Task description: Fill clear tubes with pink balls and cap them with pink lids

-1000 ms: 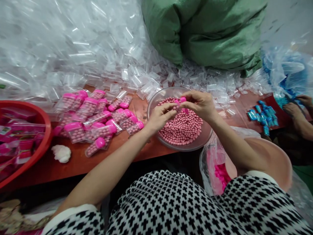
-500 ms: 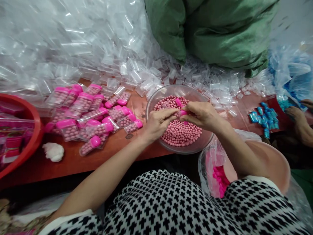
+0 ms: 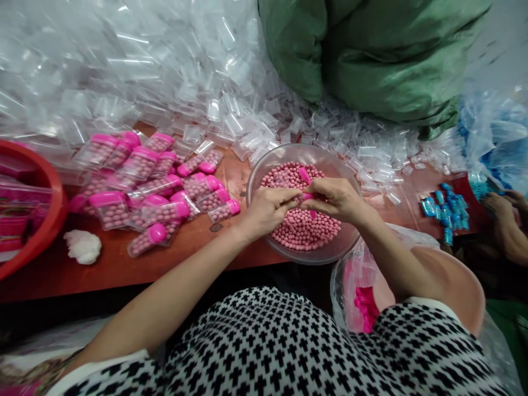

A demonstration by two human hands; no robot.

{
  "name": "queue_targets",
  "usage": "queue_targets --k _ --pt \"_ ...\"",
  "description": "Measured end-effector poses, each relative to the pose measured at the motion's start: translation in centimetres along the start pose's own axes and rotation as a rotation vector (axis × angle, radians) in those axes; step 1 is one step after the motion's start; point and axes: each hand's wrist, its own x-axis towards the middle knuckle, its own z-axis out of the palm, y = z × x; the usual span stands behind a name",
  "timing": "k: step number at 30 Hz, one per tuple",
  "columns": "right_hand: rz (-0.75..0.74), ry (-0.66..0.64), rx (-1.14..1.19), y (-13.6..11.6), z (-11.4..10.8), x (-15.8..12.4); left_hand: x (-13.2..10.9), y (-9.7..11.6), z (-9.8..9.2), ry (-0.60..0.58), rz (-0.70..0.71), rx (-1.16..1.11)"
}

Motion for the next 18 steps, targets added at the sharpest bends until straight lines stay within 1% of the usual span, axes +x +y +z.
queue_targets --k 3,6,9,13,16,18 --pt "0.004 0.026 0.012 -0.5 -0.5 -0.7 0.0 0.2 0.1 -0.039 0.039 -0.009" --pt "-0.016 0.102 -0.045 -0.8 -0.5 -1.0 0.0 0.1 0.4 0.009 0.088 -0.013" --pt "-0.069 0.167 -0.066 -0.8 0.2 -0.6 -0.1 -0.1 0.4 0.052 0.110 -0.020" --pt "-0.118 0.226 -0.073 -0.6 1.3 0.4 -0.3 -0.2 0.1 0.063 -0.012 -0.035" --pt "-0.103 0.256 -0.076 -0.6 1.9 0.4 -0.3 -0.1 0.1 0.077 -0.083 -0.077" --pt "-0.070 0.313 -0.094 -0.7 2.4 0.1 -0.1 -0.2 0.3 0.092 -0.125 -0.140"
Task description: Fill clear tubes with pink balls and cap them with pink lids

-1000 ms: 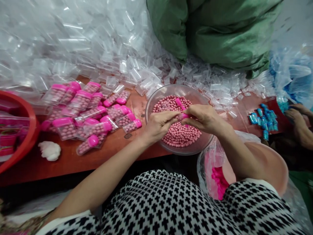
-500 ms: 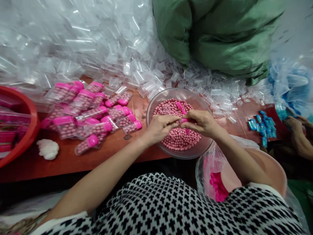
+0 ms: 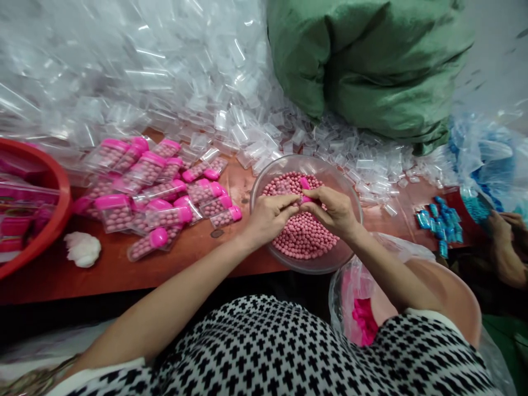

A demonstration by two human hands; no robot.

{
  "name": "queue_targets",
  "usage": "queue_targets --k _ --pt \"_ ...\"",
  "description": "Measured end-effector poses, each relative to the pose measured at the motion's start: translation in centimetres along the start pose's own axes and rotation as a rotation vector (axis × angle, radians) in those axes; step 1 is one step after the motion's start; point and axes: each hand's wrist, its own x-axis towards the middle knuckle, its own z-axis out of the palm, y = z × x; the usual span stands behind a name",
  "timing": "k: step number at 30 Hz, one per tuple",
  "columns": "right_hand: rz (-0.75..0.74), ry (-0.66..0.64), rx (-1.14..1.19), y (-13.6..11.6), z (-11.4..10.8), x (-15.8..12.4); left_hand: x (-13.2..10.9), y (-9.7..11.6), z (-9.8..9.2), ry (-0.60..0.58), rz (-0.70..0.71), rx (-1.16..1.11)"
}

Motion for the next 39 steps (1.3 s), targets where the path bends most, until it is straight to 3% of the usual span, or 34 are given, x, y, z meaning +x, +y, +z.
queue_targets --k 4,7,10,14,19,23,26,29,33,37,39 --pt "0.046 0.091 -0.152 -0.5 0.8 -0.7 0.7 -0.2 0.4 0.045 -0.160 -0.259" --pt "0.033 0.010 -0.275 -0.8 1.3 -0.6 1.3 -0.1 0.6 0.122 -0.234 -0.412" --pt "0.038 -0.074 -0.407 -1.0 1.9 0.0 1.7 0.1 0.7 0.178 -0.248 -0.497" --pt "0.102 -0.064 -0.562 -0.6 3.1 0.4 2.0 0.1 0.8 0.187 -0.301 -0.623" --pt "0.072 -0.049 -0.599 0.6 4.2 0.4 2.2 -0.2 1.0 0.191 -0.300 -0.644" --pt "0.075 -0.066 -0.579 0.4 3.7 0.7 2.2 -0.2 1.0 0.204 -0.292 -0.668" --pt "0.146 -0.081 -0.361 -0.2 2.3 0.9 2.1 0.1 0.8 0.172 -0.304 -0.714" --pt "0.288 -0.005 0.141 0.0 0.8 0.4 2.1 0.6 0.4 0.175 -0.318 -0.780" --pt "0.607 0.111 0.786 1.4 0.0 -0.8 2.1 0.3 0.2 0.206 -0.320 -0.786" --pt "0.767 0.236 1.050 2.1 0.4 -0.5 1.9 -0.2 0.3 0.167 -0.245 -0.611" --pt "0.808 0.228 1.116 1.9 0.5 0.3 1.6 -0.3 0.4 0.122 -0.190 -0.493"
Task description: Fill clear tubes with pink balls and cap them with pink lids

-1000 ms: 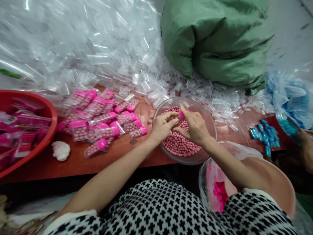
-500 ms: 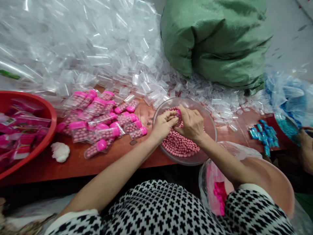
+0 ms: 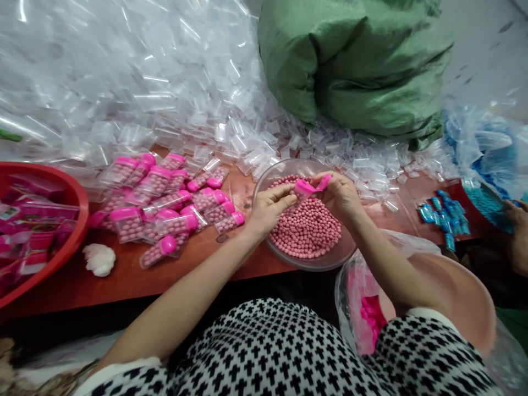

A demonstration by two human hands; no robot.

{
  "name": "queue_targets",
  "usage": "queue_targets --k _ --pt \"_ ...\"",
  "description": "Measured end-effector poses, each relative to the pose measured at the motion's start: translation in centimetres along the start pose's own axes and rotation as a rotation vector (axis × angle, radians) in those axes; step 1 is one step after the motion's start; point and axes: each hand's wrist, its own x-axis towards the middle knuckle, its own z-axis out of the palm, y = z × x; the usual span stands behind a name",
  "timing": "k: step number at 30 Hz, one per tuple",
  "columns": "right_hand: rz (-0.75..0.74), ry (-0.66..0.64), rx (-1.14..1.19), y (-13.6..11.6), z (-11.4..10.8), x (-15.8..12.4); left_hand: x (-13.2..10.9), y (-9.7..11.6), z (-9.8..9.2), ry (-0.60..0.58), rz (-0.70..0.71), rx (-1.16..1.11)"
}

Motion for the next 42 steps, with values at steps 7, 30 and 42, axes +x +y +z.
queue_targets --k 7,30,42 --pt "0.491 -0.316 0.105 -1.0 2.4 0.2 -0.7 0.5 0.1 -0.058 0.109 0.138" --pt "0.074 -0.243 -1.119 1.6 -1.0 1.8 -0.6 6.0 -18.2 0.525 0.283 1.094" --pt "0.078 -0.180 -0.745 2.0 0.0 1.4 -0.6 4.5 -6.4 0.051 0.444 0.933"
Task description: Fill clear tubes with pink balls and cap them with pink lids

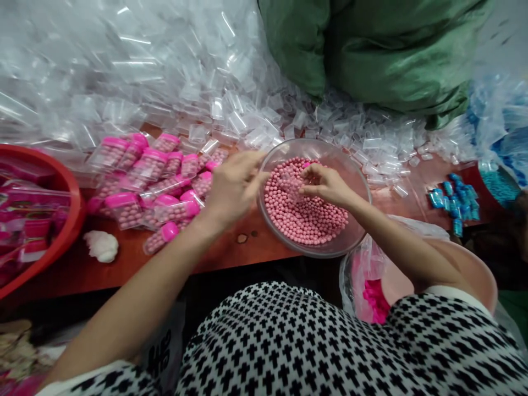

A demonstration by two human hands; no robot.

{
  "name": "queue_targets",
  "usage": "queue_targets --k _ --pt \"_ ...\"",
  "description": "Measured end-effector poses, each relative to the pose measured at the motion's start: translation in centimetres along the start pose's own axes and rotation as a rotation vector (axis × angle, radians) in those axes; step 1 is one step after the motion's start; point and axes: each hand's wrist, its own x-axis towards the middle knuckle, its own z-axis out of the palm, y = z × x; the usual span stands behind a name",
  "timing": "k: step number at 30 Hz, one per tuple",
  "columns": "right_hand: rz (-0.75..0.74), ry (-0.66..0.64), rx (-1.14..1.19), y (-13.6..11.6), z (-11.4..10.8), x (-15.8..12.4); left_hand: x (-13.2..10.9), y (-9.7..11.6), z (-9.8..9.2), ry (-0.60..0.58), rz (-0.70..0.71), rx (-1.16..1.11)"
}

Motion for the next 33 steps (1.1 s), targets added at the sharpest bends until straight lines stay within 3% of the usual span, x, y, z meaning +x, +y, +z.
queue_targets --k 4,8,12,18,22,28,33 --pt "-0.075 0.009 0.360 -2.1 -1.0 -2.0 1.0 3.1 4.5 -0.279 -0.121 -0.270" --pt "-0.178 0.014 0.316 -2.4 -1.7 -3.5 1.7 2.8 6.4 -0.434 -0.223 -0.620" --pt "-0.224 -0.050 0.115 -0.9 -2.5 -4.0 1.6 2.3 6.7 -0.517 -0.313 -0.722" --pt "-0.201 -0.157 0.270 0.1 -2.1 -4.0 1.5 2.2 7.0 -0.506 -0.308 -0.702" --pt "-0.247 -0.169 0.280 0.1 -1.9 -4.0 1.5 2.1 7.0 -0.546 -0.305 -0.671" --pt "-0.300 -0.118 0.002 0.5 -2.1 -4.7 1.1 2.3 6.9 -0.598 -0.183 -0.524" --pt "-0.209 -0.087 0.226 1.3 -0.5 -6.0 1.1 2.2 6.7 -0.656 -0.179 -0.543"
